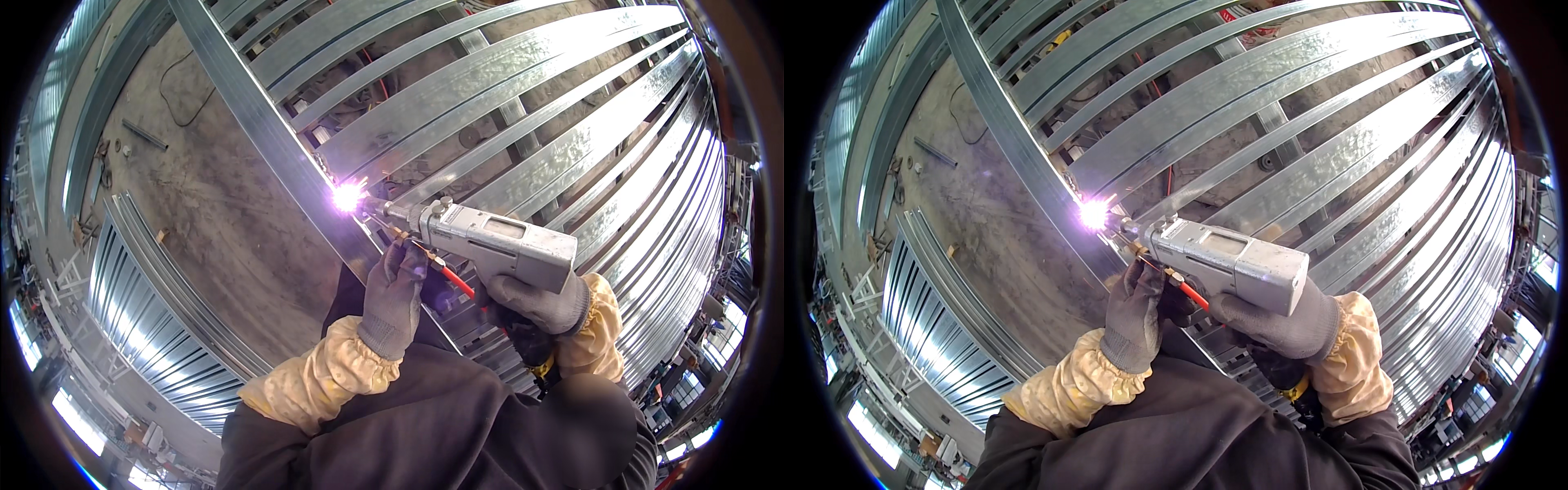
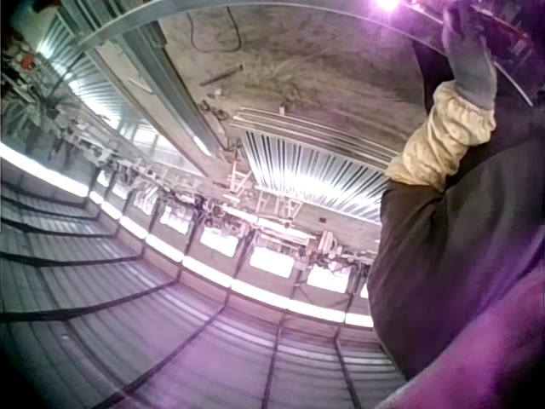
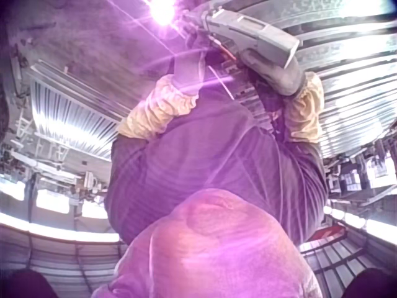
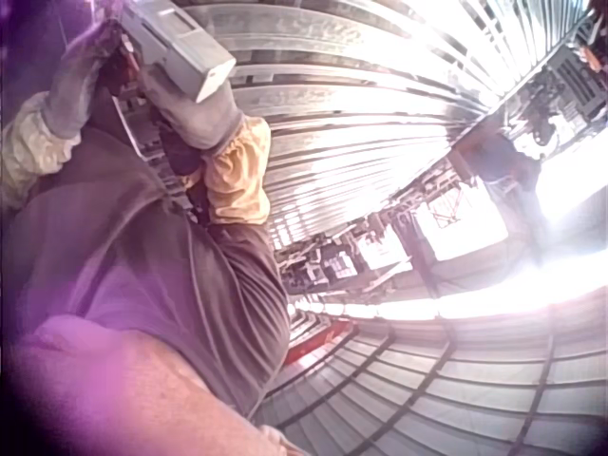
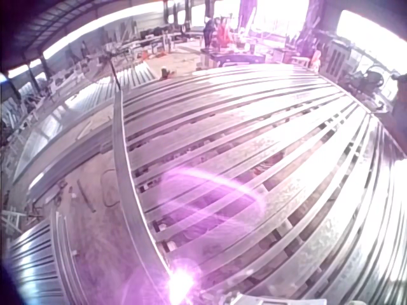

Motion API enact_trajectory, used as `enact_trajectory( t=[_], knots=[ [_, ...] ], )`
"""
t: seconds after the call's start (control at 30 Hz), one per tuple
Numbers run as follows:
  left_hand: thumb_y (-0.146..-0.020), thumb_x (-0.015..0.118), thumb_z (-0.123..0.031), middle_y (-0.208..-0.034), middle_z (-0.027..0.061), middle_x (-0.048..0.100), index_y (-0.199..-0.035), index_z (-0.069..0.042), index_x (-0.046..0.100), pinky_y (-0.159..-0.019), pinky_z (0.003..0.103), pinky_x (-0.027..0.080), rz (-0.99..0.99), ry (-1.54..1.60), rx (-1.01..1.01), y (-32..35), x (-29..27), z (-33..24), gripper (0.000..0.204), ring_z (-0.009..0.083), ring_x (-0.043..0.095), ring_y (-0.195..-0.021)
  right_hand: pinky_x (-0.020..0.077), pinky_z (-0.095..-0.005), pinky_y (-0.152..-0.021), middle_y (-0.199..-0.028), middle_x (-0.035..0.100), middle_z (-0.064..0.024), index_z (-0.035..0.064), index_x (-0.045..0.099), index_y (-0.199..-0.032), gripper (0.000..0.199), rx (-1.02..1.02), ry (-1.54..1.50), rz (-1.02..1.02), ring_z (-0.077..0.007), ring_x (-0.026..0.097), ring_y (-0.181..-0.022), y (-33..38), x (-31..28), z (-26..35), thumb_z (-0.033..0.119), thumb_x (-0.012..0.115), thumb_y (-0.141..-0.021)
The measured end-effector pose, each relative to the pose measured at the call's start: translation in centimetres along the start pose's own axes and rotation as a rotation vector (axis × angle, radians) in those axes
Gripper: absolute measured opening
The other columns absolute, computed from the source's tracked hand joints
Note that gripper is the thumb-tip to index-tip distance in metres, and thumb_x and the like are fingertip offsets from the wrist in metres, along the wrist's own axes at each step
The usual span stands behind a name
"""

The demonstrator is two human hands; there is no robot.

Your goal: The person uses a handheld welding tool to join metal beams in a large curved frame structure. They move the tool along seams, creating bright sparks, and reposition the frame to access different joints.

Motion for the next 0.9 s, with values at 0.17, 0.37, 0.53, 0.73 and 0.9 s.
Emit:
enact_trajectory(
  t=[0.17,0.37,0.53,0.73,0.9],
  knots=[
    [-0.099,0.054,-0.041,-0.086,0.0114,0.069,-0.113,-0.004,0.055,-0.047,0.027,0.053,-0.003,-0.223,0.074,-0.2,-0.4,-0.1,0.040,0.0167,0.068,-0.065,0.0469,-0.0239,-0.061,-0.089,0.065,-0.0019,0.0008,0.051,-0.132,0.046,-0.101,0.000,-0.018,-0.0069,0.057,-0.070,0.0,0.0,0.0,0.014,0.065,-0.090],
    [-0.097,0.056,-0.039,-0.088,0.0126,0.069,-0.116,-0.004,0.053,-0.048,0.027,0.055,0.047,-0.187,0.085,-0.3,-0.8,0.4,0.039,0.0193,0.069,-0.065,0.0476,-0.0242,-0.062,-0.090,0.065,-0.0025,0.0007,0.050,-0.132,0.046,0.015,-0.037,0.000,-0.0075,0.059,-0.072,0.4,0.0,-0.2,0.014,0.064,-0.090],
    [-0.098,0.055,-0.036,-0.089,0.0125,0.068,-0.117,-0.006,0.052,-0.048,0.028,0.055,0.044,-0.168,0.022,-0.2,-0.7,0.6,0.036,0.0206,0.069,-0.066,0.0476,-0.0240,-0.060,-0.089,0.065,-0.0026,0.0007,0.050,-0.133,0.047,-0.023,-0.052,0.022,-0.0073,0.059,-0.070,0.4,-0.1,-0.7,0.014,0.064,-0.091],
    [-0.099,0.053,-0.035,-0.088,0.0119,0.068,-0.116,-0.007,0.053,-0.047,0.028,0.054,0.019,-0.197,0.049,-0.4,-1.0,0.8,0.033,0.0200,0.068,-0.063,0.0478,-0.0242,-0.059,-0.088,0.065,-0.0028,0.0002,0.051,-0.130,0.044,-0.012,-0.039,-0.001,-0.0078,0.059,-0.068,0.4,0.0,-0.5,0.014,0.064,-0.091],
    [-0.100,0.051,-0.035,-0.085,0.0099,0.067,-0.116,-0.007,0.053,-0.046,0.029,0.054,0.012,-0.180,0.039,-0.2,-0.9,0.9,0.032,0.0195,0.067,-0.061,0.0473,-0.0243,-0.060,-0.086,0.064,-0.0019,0.0001,0.050,-0.132,0.046,0.017,-0.043,0.014,-0.0076,0.058,-0.069,0.6,0.0,-0.5,0.013,0.063,-0.090]
  ],
)
Point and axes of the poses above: each hand's wrist, its own y-axis away from the middle knuckle, its own x-axis out of the palm, z = x × y, the point moved 7 cm from there along -y, towards the middle knuckle
